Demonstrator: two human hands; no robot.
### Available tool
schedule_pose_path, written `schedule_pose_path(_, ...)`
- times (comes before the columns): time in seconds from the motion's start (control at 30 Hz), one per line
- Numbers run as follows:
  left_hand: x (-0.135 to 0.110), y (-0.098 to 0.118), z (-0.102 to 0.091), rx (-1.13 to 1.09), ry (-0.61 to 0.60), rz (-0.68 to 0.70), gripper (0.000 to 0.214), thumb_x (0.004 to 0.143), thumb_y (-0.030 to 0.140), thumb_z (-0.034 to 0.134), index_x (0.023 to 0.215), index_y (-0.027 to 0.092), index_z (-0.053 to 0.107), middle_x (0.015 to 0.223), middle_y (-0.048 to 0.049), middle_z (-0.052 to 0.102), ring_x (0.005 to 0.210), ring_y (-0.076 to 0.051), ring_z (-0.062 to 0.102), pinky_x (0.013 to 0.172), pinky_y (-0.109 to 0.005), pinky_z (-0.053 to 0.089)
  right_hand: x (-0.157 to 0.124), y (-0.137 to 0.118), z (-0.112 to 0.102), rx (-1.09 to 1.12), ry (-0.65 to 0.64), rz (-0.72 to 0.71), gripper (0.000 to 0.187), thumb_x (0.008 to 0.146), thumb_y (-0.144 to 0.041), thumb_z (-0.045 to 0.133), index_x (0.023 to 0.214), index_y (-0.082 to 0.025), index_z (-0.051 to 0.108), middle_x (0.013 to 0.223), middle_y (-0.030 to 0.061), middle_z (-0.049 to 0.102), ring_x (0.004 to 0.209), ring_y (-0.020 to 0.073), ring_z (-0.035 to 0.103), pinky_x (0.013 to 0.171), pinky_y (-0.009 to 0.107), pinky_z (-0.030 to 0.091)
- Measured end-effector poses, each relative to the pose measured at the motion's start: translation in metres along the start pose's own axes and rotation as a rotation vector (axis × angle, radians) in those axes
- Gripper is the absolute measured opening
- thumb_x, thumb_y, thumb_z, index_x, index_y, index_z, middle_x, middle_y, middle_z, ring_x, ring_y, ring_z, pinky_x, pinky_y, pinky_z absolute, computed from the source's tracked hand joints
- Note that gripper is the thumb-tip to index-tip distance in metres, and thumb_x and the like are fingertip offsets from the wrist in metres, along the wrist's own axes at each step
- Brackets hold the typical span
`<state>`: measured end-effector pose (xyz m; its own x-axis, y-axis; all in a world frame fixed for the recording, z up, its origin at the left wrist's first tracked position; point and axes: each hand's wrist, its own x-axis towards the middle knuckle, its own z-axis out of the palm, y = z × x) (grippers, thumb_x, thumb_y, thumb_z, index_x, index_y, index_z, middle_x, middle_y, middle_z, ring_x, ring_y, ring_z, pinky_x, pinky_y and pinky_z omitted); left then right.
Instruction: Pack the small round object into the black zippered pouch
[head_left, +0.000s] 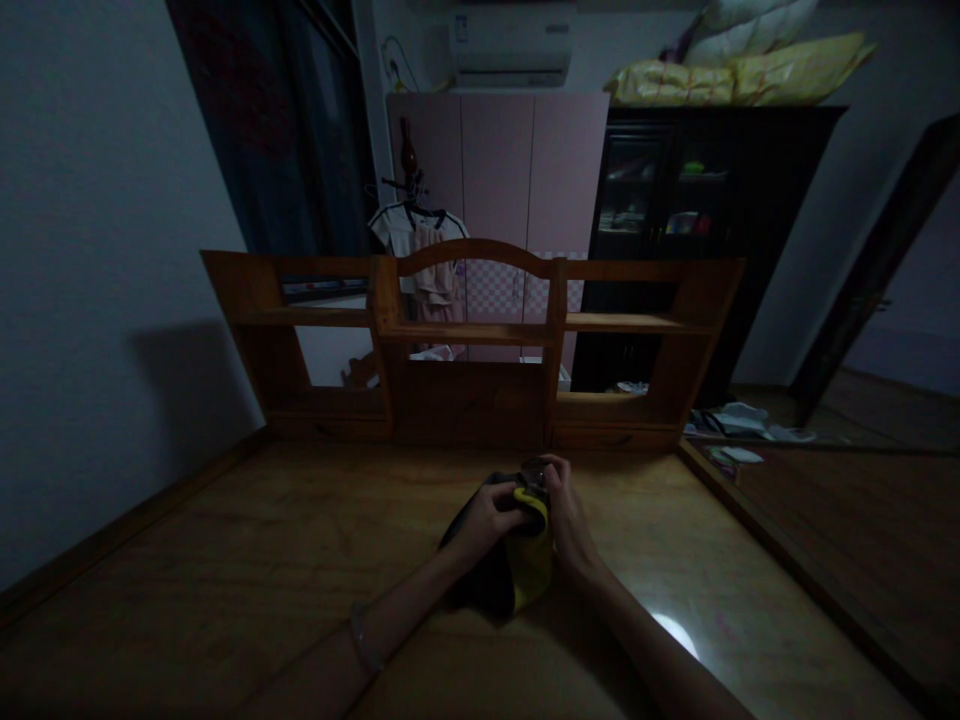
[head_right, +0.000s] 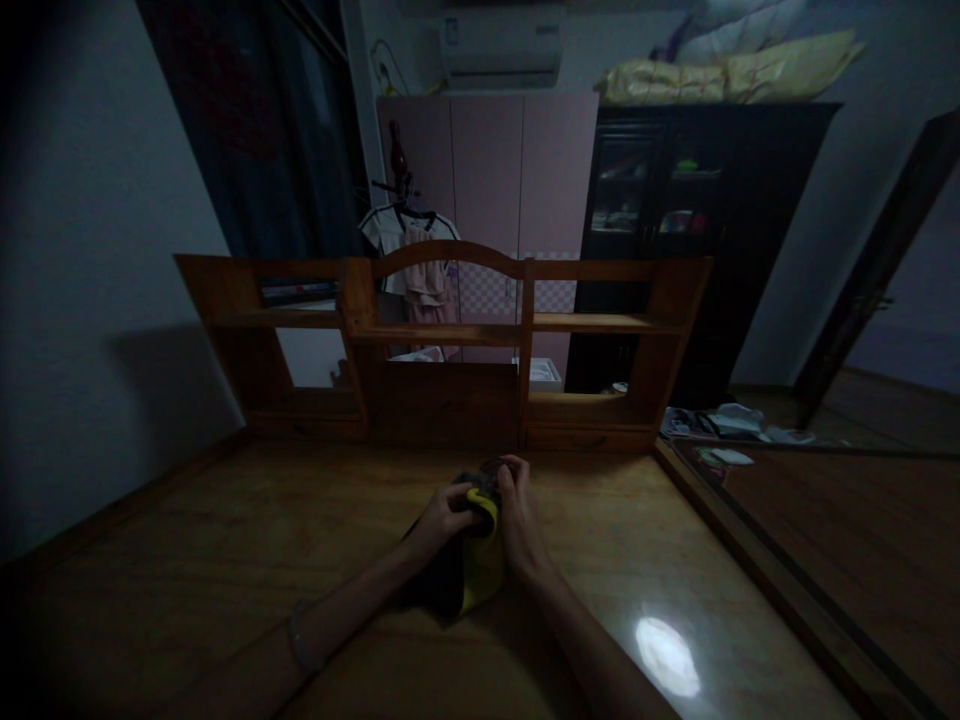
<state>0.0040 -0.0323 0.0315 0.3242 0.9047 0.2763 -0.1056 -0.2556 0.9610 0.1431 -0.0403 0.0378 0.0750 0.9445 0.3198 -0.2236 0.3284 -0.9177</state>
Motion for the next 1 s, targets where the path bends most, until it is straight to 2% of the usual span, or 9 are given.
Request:
schedule_pose_path(0.1,0.000,0.000,-0.002,-0.080,-0.018,-0.055,0.022,0.065,0.020,0.071,0.085,0.013,0.069,0.082,-0.0017,0.068,0.077,-0.017,0.061,0.071,-0.024,0.047,-0.002,-0.005,0.002,-0.100,-0.011,-0.051,0.023,0.091,-0.042,0.048,0.107,-0.026,0.055,0.098,0.0000,0.061,0.093,0.0171,0.054,0.082,0.025,0.040)
schedule_pose_path(0.3,0.001,-0.007,-0.002,-0.196,0.020,-0.118,0.018,0.064,0.021,0.071,0.080,0.012,0.071,0.076,-0.0007,0.067,0.069,-0.014,0.059,0.067,-0.022,0.044,-0.004,-0.009,0.003,-0.262,-0.055,-0.091,0.030,0.095,-0.044,0.035,0.112,-0.024,0.050,0.101,0.0020,0.058,0.097,0.0190,0.054,0.087,0.031,0.041)
schedule_pose_path(0.43,0.002,-0.013,-0.001,-0.347,0.058,-0.150,0.018,0.064,0.020,0.073,0.079,0.011,0.071,0.073,-0.0012,0.067,0.065,-0.012,0.058,0.063,-0.020,0.043,-0.003,-0.006,0.000,-0.355,-0.068,-0.141,0.030,0.095,-0.043,0.034,0.115,-0.024,0.048,0.106,0.0033,0.058,0.102,0.0195,0.054,0.090,0.033,0.041)
schedule_pose_path(0.7,0.002,-0.022,-0.002,-0.526,0.029,-0.224,0.029,0.067,0.034,0.073,0.082,0.010,0.067,0.071,-0.0037,0.067,0.058,-0.013,0.060,0.058,-0.023,0.046,-0.005,-0.004,-0.006,-0.506,-0.119,-0.294,0.035,0.096,-0.039,0.033,0.126,-0.023,0.042,0.118,0.0064,0.055,0.110,0.0216,0.051,0.097,0.037,0.038)
schedule_pose_path(0.83,0.004,-0.025,-0.004,-0.617,0.012,-0.275,0.034,0.072,0.038,0.069,0.087,0.008,0.066,0.073,-0.0064,0.067,0.061,-0.015,0.063,0.061,-0.026,0.050,-0.005,-0.011,-0.008,-0.597,-0.198,-0.376,0.036,0.095,-0.037,0.036,0.129,-0.024,0.039,0.124,0.0076,0.050,0.115,0.0228,0.048,0.101,0.038,0.036)
schedule_pose_path(1.0,0.007,-0.030,-0.013,-0.769,-0.031,-0.409,0.041,0.075,0.040,0.065,0.100,0.007,0.064,0.086,-0.0094,0.068,0.078,-0.020,0.065,0.076,-0.030,0.053,-0.003,-0.017,-0.010,-0.729,-0.289,-0.461,0.037,0.093,-0.036,0.043,0.128,-0.025,0.041,0.128,0.0089,0.044,0.120,0.0237,0.042,0.103,0.039,0.035)
